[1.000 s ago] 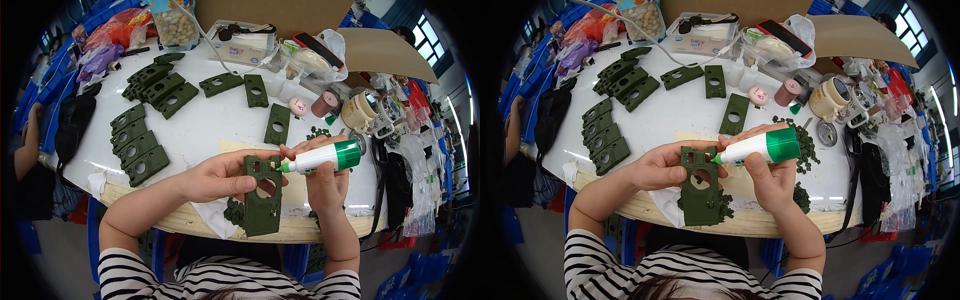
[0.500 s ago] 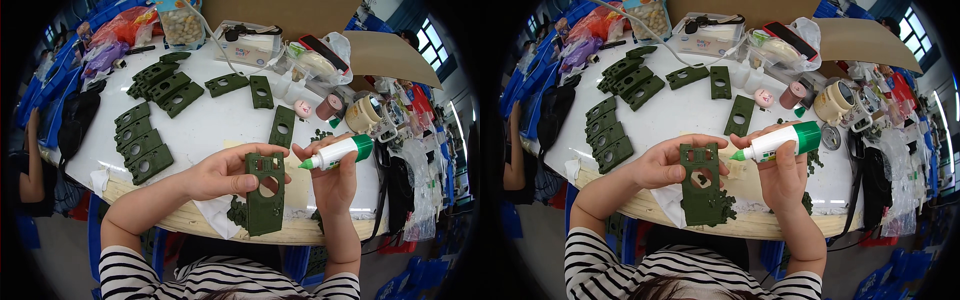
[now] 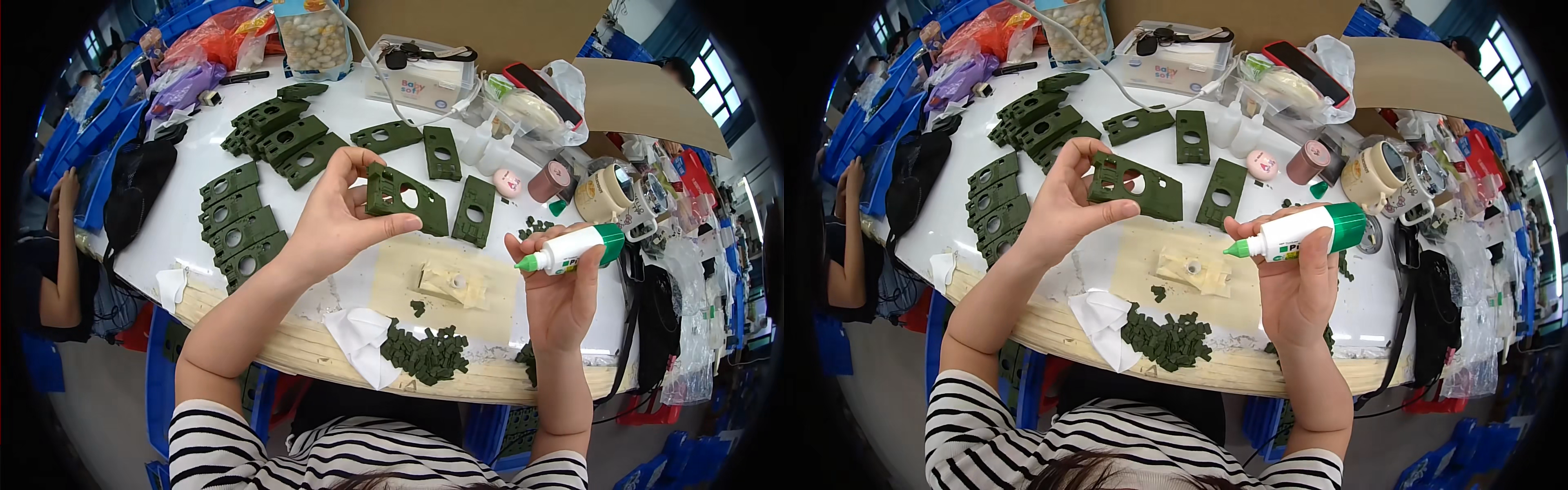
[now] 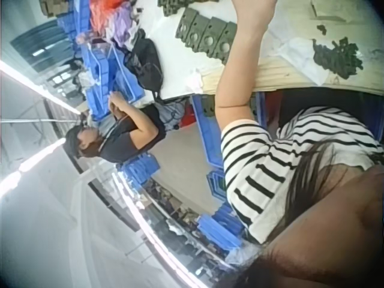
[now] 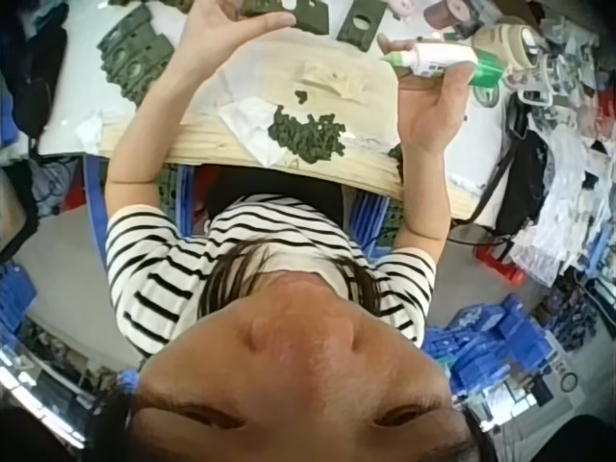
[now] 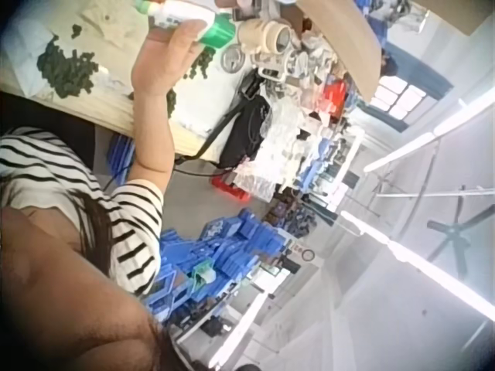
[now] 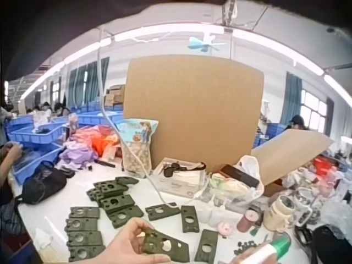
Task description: Applying glue and attaching small parts to plastic toy tank bodies.
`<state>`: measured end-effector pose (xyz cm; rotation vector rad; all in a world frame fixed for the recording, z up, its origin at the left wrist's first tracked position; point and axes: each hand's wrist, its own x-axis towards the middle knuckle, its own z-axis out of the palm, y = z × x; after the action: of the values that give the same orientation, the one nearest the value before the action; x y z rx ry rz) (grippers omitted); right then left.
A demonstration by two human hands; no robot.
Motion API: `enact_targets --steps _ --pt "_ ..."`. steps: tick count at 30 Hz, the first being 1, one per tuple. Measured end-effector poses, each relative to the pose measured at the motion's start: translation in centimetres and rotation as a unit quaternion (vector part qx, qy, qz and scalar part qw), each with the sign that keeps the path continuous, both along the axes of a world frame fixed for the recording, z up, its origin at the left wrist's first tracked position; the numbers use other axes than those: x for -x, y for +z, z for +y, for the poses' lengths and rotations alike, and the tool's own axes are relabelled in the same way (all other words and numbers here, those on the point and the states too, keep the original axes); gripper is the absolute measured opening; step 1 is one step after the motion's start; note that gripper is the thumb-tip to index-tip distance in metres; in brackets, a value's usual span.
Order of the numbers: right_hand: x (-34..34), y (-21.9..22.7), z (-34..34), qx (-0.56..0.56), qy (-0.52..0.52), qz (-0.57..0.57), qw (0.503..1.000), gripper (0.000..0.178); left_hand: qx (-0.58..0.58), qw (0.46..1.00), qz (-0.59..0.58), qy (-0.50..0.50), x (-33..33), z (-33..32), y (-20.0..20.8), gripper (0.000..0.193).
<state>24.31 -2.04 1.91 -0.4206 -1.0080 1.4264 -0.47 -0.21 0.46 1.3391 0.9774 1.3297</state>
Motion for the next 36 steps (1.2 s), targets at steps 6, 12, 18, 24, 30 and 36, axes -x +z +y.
enact_targets --steps 6,12,18,24,30,36 --pt "0.3 0.0 0.0 0.001 -0.016 -0.014 1.000 0.037 -0.049 0.998 0.036 0.024 0.6 0.5 -0.5 0.063" --pt "0.2 -0.2 -0.1 -0.009 -0.015 -0.018 1.000 0.036 -0.041 0.993 0.059 0.096 1.7 1.4 -1.1 0.059" --pt "-2.0 0.1 0.7 -0.092 -0.167 -0.101 0.976 0.030 -0.023 0.994 -0.056 0.092 0.7 0.9 0.0 0.051" --pt "-4.7 -0.2 -3.8 -0.287 -0.330 -0.552 0.710 0.034 0.017 0.983 -0.175 0.052 0.8 0.4 -0.1 0.042" --pt "-5.6 -3.4 -7.2 -0.283 -0.154 -0.743 0.587 0.052 0.051 0.961 -0.267 -0.056 0.5 0.7 -0.5 0.043" --pt "-5.5 -3.3 -7.7 -0.342 -0.144 -0.749 0.550 0.041 0.071 0.949 -0.286 -0.110 0.5 0.3 -0.6 0.044"
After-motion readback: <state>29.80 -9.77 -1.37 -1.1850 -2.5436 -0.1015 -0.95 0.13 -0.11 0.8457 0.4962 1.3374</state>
